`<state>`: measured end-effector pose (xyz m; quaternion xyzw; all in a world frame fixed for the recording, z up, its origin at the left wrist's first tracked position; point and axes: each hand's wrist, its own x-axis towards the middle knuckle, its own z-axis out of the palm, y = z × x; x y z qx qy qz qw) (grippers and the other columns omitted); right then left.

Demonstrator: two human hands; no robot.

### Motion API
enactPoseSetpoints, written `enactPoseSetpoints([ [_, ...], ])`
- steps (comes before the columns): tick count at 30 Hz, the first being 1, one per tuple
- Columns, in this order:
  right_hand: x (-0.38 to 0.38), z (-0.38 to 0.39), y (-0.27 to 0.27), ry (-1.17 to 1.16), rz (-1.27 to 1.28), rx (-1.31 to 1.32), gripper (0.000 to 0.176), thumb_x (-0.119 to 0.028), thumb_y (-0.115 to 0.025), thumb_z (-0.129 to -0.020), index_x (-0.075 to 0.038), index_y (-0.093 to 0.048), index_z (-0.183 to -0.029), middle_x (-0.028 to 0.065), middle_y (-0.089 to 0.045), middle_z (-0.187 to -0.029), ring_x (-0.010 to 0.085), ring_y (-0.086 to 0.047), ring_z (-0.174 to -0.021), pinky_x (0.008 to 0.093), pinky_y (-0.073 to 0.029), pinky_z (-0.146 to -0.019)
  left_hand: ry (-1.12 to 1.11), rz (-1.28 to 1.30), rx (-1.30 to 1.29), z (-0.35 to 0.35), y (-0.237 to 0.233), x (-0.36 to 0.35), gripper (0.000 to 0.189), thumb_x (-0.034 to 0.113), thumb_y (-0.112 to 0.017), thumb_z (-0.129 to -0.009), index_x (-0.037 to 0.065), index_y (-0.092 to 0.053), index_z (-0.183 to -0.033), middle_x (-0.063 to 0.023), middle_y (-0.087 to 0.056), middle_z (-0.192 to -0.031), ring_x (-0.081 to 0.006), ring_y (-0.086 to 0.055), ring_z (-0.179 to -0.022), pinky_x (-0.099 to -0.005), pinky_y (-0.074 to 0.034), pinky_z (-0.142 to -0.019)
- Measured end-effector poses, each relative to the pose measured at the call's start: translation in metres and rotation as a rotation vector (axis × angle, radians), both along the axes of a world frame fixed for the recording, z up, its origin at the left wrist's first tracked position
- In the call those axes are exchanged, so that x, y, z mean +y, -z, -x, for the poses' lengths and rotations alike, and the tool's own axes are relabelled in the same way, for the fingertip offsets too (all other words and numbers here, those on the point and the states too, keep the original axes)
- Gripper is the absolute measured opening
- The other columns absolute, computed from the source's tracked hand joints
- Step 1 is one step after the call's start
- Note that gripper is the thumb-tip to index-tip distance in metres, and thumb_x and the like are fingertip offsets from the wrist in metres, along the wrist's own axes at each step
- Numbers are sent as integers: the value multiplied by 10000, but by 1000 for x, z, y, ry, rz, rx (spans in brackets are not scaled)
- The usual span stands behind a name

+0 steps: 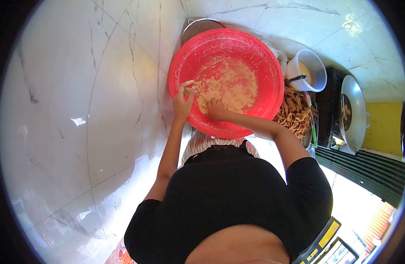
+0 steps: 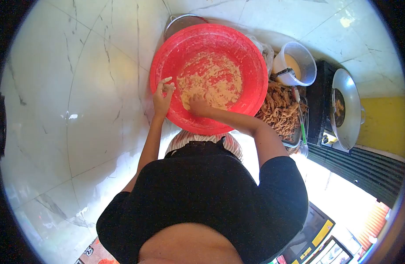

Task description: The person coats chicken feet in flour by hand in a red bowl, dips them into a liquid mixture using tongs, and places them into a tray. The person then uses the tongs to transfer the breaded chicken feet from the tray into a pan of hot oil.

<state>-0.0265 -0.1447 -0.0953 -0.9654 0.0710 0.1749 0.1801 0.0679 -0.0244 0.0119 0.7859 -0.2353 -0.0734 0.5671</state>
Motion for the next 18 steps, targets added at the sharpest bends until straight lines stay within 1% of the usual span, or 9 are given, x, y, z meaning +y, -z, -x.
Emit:
enactPoseSetpoints([
  [4, 10, 8, -11, 126, 1, -48, 598, -399, -551, -751, 4, -417, -1172, 198, -523, -996, 362, -474, -979, 428, -409, -842, -21, 55, 43, 0, 3, 0, 243, 145, -563, -829, 61, -540, -1055, -47, -606, -727, -108, -580, -708, -251, -440, -689],
  [6, -9, -2, -33, 28, -372, 390, 520, -384, -548, -759, -32, -456, -1131, 143, -540, -974, 277, -525, -904, 401, -444, -782, -20, 55, 47, 0, 2, 1, 238, 146, -560, -831, 62, -541, -1053, -45, -607, -728, -105, -579, -706, -250, -441, -686],
  [7, -19, -3, -31, 27, -369, 388, 520, -384, -548, -759, -32, -456, -1131, 143, -540, -974, 277, -525, -904, 401, -444, -782, -22, 54, 51, 1, 1, 1, 233, 148, -558, -833, 63, -543, -1050, -43, -607, -729, -102, -578, -704, -249, -442, -683],
  [9, -41, -4, -28, 326, -1041, 546, 441, -378, -533, -775, -61, -481, -1076, 62, -541, -932, 205, -532, -803, 368, -455, -707, -17, 59, 51, 1, -1, 1, 231, 153, -556, -835, 62, -544, -1047, -43, -608, -729, -101, -578, -704, -247, -443, -683],
  [10, -50, -7, -29, 326, -1041, 544, 441, -378, -533, -775, -61, -481, -1076, 62, -541, -932, 205, -532, -803, 368, -455, -707, -10, 61, 53, 0, -1, 2, 229, 158, -554, -837, 60, -545, -1044, -43, -608, -728, -100, -578, -705, -245, -443, -682],
  [12, -65, -17, -34, 406, -1357, 463, 373, -376, -499, -807, -76, -497, -1028, 12, -502, -960, 170, -490, -825, 339, -437, -682, -4, 39, 50, -1, 2, 3, 228, 161, -552, -838, 59, -546, -1042, -43, -608, -727, -100, -579, -705, -244, -443, -681],
  [13, -70, -24, -37, 405, -1356, 463, 373, -376, -499, -807, -76, -497, -1028, 12, -502, -960, 170, -490, -825, 339, -437, -682, 1, 17, 48, -2, 4, 3, 227, 163, -551, -839, 58, -547, -1040, -44, -609, -727, -101, -580, -706, -243, -443, -680],
  [15, -81, -42, -44, 457, -1101, 235, 353, -383, -466, -839, -82, -504, -1019, 24, -479, -1032, 170, -476, -878, 346, -433, -659, 1, 15, 44, -3, 6, 3, 223, 160, -549, -839, 58, -548, -1038, -43, -609, -724, -100, -580, -706, -241, -443, -680],
  [18, -111, -89, 21, 577, -1284, 255, 367, -363, -474, -839, -65, -500, -1052, 40, -443, -1118, 170, -447, -961, 365, -414, -750, 5, 16, 44, -3, 5, 4, 216, 152, -546, -840, 56, -550, -1033, -43, -609, -725, -101, -580, -709, -237, -441, -679],
])
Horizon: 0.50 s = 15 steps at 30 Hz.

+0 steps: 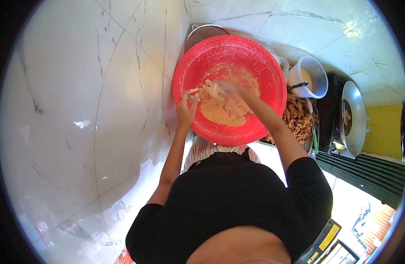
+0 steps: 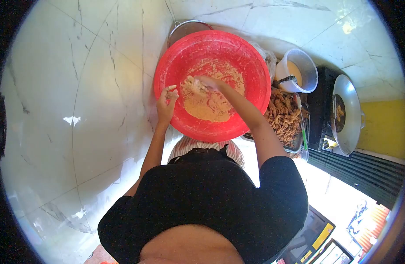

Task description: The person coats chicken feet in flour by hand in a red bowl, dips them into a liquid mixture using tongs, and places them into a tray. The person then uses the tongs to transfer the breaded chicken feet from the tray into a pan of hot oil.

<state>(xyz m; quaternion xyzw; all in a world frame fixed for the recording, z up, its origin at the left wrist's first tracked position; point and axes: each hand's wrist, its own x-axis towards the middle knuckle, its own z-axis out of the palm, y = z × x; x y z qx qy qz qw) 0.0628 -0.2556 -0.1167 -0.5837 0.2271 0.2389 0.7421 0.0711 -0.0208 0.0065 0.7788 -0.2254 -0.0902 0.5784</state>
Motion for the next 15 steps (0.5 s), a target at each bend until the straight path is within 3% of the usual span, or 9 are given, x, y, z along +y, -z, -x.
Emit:
enactPoseSetpoints([
  [1, 5, -5, -25, -2, 0, 0, 367, -363, -474, -839, -65, -500, -1052, 40, -443, -1118, 170, -447, -961, 365, -414, -750, 3, 3, 5, 1, -1, 0, 213, 148, -545, -839, 56, -551, -1031, -43, -609, -728, -102, -580, -711, -235, -440, -680],
  [3, 10, -19, -74, -123, 487, -57, 513, -362, -517, -789, -63, -435, -1198, 158, -423, -1244, 269, -401, -1143, 406, -350, -891, 5, 4, 8, 1, -2, 0, 211, 151, -541, -841, 56, -552, -1029, -44, -609, -733, -104, -581, -713, -235, -439, -682],
  [4, 2, -29, -47, -174, 591, -149, 485, -342, -492, -814, -43, -433, -1191, 178, -394, -1262, 333, -359, -1174, 433, -320, -921, 10, 5, 13, 1, -4, 0, 209, 153, -538, -843, 57, -554, -1027, -45, -609, -738, -106, -582, -714, -235, -438, -683],
  [5, 3, -32, -17, -175, 589, -151, 485, -342, -492, -814, -43, -433, -1191, 178, -394, -1262, 333, -359, -1174, 433, -320, -921, 9, 3, 10, 1, -6, 0, 209, 153, -538, -843, 57, -554, -1027, -45, -609, -738, -106, -582, -714, -235, -438, -683],
  [7, 20, -34, 1, 114, 1427, -397, 431, -273, -461, -834, -11, -433, -1174, 183, -428, -1214, 373, -389, -1129, 449, -331, -914, 9, -21, 42, 2, -8, -1, 209, 162, -529, -848, 57, -554, -1027, -46, -608, -743, -110, -585, -716, -239, -437, -686],
  [11, 59, -26, -5, 6, 1163, -147, 432, -235, -447, -838, -11, -392, -1203, 175, -369, -1254, 382, -344, -1135, 488, -327, -908, 8, -32, 30, 0, -5, -1, 210, 173, -525, -852, 58, -557, -1025, -46, -609, -747, -113, -587, -716, -242, -438, -683],
  [13, 79, -11, 10, -130, 1338, -392, 452, -258, -443, -838, -7, -371, -1208, 167, -327, -1283, 364, -339, -1132, 489, -335, -895, 2, -13, 13, 1, -4, -1, 206, 173, -527, -850, 56, -562, -1016, -47, -612, -756, -113, -590, -717, -241, -439, -680],
  [15, 88, 13, 2, -252, 1318, -493, 453, -263, -445, -834, 7, -378, -1192, 182, -367, -1240, 347, -365, -1110, 469, -337, -878, 1, -18, 10, 1, -5, 0, 203, 174, -527, -851, 56, -564, -1011, -48, -613, -763, -113, -593, -718, -239, -439, -680],
])
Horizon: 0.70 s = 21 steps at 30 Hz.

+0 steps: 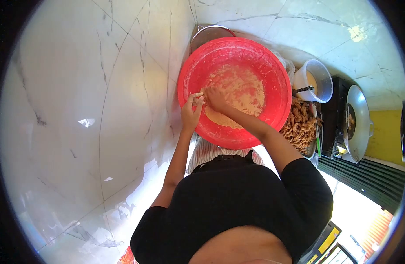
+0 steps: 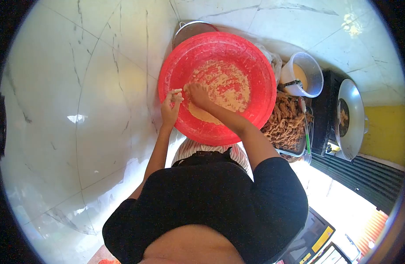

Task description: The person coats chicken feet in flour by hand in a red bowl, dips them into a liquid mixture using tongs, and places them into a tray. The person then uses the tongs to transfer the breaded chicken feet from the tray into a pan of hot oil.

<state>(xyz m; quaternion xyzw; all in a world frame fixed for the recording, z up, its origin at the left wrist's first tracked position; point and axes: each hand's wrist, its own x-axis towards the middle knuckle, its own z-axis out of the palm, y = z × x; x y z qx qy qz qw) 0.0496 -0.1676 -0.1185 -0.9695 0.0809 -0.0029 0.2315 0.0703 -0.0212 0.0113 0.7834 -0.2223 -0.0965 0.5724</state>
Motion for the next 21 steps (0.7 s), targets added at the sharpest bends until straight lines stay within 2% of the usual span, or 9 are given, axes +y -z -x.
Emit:
enactPoseSetpoints([
  [4, 5, 60, -27, -389, 4, -13, 449, -254, -456, -831, 29, -390, -1174, 211, -410, -1188, 327, -382, -1103, 450, -334, -872, -3, 24, 6, -1, 6, 1, 195, 193, -533, -842, 63, -577, -980, -80, -621, -754, -138, -608, -699, -254, -447, -651],
  [8, 0, 103, -17, -498, -7, 209, 436, -220, -459, -831, -7, -389, -1204, 209, -428, -1175, 338, -419, -1069, 427, -351, -869, -14, -7, -4, 0, 4, 1, 189, 181, -533, -840, 60, -578, -979, -80, -622, -764, -138, -609, -709, -252, -449, -655],
  [10, 0, 107, -31, -257, -312, 619, 451, -257, -502, -814, -29, -417, -1194, 174, -464, -1152, 295, -482, -997, 368, -395, -827, -19, 65, 49, 0, 3, 0, 184, 168, -536, -837, 52, -578, -974, -72, -625, -775, -137, -609, -712, -248, -449, -665],
  [11, -6, 104, -38, -254, -310, 617, 451, -257, -502, -814, -29, -417, -1194, 174, -464, -1152, 295, -482, -997, 368, -395, -827, -15, 67, 48, -1, 4, -1, 184, 168, -536, -837, 52, -578, -974, -72, -625, -775, -137, -609, -712, -248, -449, -665],
  [13, -21, 92, -60, -103, -841, 861, 561, -358, -558, -758, 11, -431, -1161, 161, -528, -1025, 200, -520, -870, 303, -424, -699, -19, 80, 32, -1, 6, 0, 181, 158, -536, -837, 41, -579, -967, -71, -629, -794, -134, -608, -714, -249, -451, -674],
  [14, -29, 89, -48, -100, -842, 860, 561, -358, -558, -758, 11, -431, -1161, 161, -528, -1025, 200, -520, -870, 303, -424, -699, -16, 80, 32, 0, 6, 0, 181, 158, -536, -837, 41, -579, -967, -71, -629, -794, -134, -608, -714, -249, -451, -674],
  [17, -48, 79, -42, -18, -1169, 597, 572, -399, -529, -789, -32, -414, -1212, 108, -536, -977, 137, -529, -830, 241, -411, -636, -6, 73, 40, 0, 3, 0, 184, 157, -535, -838, 34, -579, -967, -76, -632, -817, -132, -608, -717, -250, -453, -673],
  [19, -51, 67, -122, 154, -1193, 629, 549, -428, -472, -817, -76, -408, -1233, 121, -534, -1032, 148, -560, -785, 262, -432, -615, 37, 65, 31, -1, 4, 1, 189, 132, -502, -859, 5, -560, -986, -72, -620, -904, -120, -586, -738, -244, -443, -712],
  [21, -62, 53, -117, 131, -1307, 553, 533, -433, -453, -825, -90, -411, -1231, 107, -533, -1070, 158, -573, -784, 293, -445, -628, 19, 66, 28, 0, 4, 0, 188, 144, -516, -851, 18, -571, -979, -78, -626, -873, -129, -597, -733, -247, -449, -689],
])
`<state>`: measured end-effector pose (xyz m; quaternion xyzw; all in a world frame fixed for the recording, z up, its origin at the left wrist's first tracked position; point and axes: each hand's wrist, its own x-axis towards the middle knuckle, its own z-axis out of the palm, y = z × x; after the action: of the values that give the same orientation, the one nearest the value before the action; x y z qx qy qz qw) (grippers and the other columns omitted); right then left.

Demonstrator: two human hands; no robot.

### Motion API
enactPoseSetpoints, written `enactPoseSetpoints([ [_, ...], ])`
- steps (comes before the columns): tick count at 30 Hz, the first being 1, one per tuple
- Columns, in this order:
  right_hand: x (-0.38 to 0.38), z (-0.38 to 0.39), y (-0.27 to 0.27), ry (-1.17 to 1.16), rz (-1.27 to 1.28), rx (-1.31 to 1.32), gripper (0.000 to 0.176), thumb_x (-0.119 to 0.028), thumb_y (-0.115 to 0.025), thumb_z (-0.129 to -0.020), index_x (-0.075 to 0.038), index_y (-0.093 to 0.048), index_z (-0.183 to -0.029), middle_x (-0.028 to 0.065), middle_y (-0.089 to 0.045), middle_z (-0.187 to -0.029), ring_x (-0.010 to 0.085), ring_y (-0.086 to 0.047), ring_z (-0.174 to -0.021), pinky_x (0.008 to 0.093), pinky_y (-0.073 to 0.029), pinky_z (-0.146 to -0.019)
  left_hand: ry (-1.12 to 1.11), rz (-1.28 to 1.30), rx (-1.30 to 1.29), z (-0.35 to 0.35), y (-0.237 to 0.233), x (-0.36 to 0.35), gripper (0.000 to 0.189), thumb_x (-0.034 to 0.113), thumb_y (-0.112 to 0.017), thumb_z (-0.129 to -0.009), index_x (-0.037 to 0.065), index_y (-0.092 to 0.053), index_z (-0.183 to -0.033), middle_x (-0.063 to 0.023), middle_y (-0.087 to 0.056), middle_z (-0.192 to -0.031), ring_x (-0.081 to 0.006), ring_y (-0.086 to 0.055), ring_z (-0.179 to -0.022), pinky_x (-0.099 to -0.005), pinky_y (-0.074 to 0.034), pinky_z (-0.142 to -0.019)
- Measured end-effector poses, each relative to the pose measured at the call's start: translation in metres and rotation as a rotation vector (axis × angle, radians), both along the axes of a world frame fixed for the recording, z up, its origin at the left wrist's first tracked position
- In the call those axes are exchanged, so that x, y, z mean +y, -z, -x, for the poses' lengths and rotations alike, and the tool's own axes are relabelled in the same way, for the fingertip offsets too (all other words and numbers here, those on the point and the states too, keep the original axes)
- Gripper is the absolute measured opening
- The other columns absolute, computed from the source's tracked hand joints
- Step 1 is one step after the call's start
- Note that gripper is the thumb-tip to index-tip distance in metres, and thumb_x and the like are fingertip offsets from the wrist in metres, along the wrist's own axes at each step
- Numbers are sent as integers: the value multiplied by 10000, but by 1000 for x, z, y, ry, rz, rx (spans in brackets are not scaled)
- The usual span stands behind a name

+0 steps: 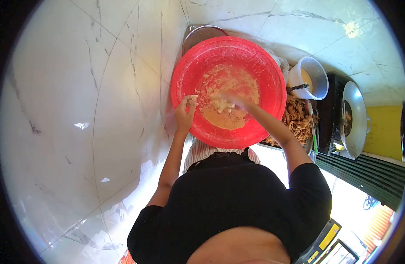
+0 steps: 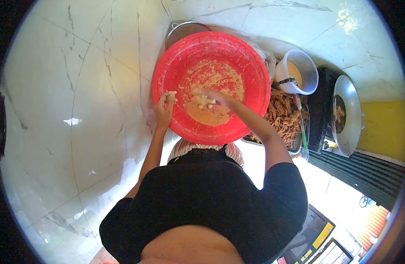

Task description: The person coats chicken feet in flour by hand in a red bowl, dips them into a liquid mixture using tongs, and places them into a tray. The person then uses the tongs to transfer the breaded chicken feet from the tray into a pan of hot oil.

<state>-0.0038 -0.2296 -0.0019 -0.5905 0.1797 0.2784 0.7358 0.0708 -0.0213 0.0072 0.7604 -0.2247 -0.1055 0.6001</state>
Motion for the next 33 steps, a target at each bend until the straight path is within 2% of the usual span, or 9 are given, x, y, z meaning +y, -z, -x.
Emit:
enactPoseSetpoints([
  [5, -54, -32, 38, 133, 52, 80, 431, -380, -469, -828, -75, -492, -1132, 117, -555, -1081, 227, -589, -842, 412, -454, -710, -29, -8, -3, 1, -4, -1, 188, 164, -527, -844, 28, -587, -960, -85, -633, -845, -138, -609, -728, -253, -454, -671],
  [7, -81, -46, 103, -27, 1055, -304, 377, -330, -498, -811, -46, -543, -1054, 176, -562, -1018, 320, -580, -846, 461, -449, -704, 5, -44, 27, 1, -5, 0, 194, 147, -497, -865, -3, -570, -963, -68, -622, -873, -116, -585, -732, -244, -442, -706],
  [13, -52, -50, 126, 340, 1437, -574, 408, -253, -533, -768, -1, -482, -1084, 217, -483, -1090, 342, -485, -969, 432, -399, -792, 21, -38, 12, 1, -2, 0, 196, 152, -493, -868, -1, -581, -953, -65, -621, -849, -115, -580, -725, -242, -442, -699],
  [16, -3, -40, 161, 143, 1590, -304, 472, -266, -555, -764, 52, -458, -1098, 235, -451, -1123, 370, -393, -1096, 502, -291, -922, 22, -47, 25, 1, -4, 0, 197, 157, -495, -867, 2, -585, -949, -65, -622, -846, -117, -580, -724, -241, -442, -698],
  [20, 39, -17, 105, 89, 1394, -225, 499, -280, -520, -792, 39, -399, -1156, 225, -386, -1201, 358, -375, -1116, 540, -302, -903, 14, -37, 20, 2, -5, 0, 200, 163, -494, -867, 5, -590, -945, -63, -622, -845, -115, -579, -726, -239, -442, -698],
  [22, 45, -5, 120, -30, 1324, -706, 423, -280, -545, -761, -34, -468, -1096, 209, -450, -1111, 359, -446, -981, 457, -360, -845, 18, -78, 14, 1, -7, 0, 206, 170, -491, -869, 8, -594, -944, -61, -622, -843, -112, -578, -729, -237, -440, -697],
  [26, 50, 21, 118, -331, 1106, -879, 393, -310, -556, -753, -34, -510, -1029, 202, -478, -1072, 351, -445, -1002, 450, -373, -834, 11, -66, 2, 2, -5, 0, 207, 170, -487, -870, 10, -599, -939, -60, -624, -829, -113, -578, -727, -235, -438, -693],
  [31, 44, 44, 66, -853, 895, -475, 410, -294, -584, -746, 1, -534, -1027, 190, -535, -1031, 314, -445, -1060, 383, -400, -814, -13, -68, 0, 2, -5, 0, 200, 182, -513, -853, 14, -595, -923, -75, -634, -810, -128, -603, -723, -243, -450, -680],
  [33, 38, 47, 36, -743, 696, -271, 434, -296, -603, -739, 6, -529, -1042, 182, -542, -1022, 287, -466, -1035, 367, -411, -790, -13, -71, -5, 4, -9, -1, 201, 174, -497, -863, 13, -599, -925, -65, -627, -798, -116, -587, -715, -237, -442, -681],
])
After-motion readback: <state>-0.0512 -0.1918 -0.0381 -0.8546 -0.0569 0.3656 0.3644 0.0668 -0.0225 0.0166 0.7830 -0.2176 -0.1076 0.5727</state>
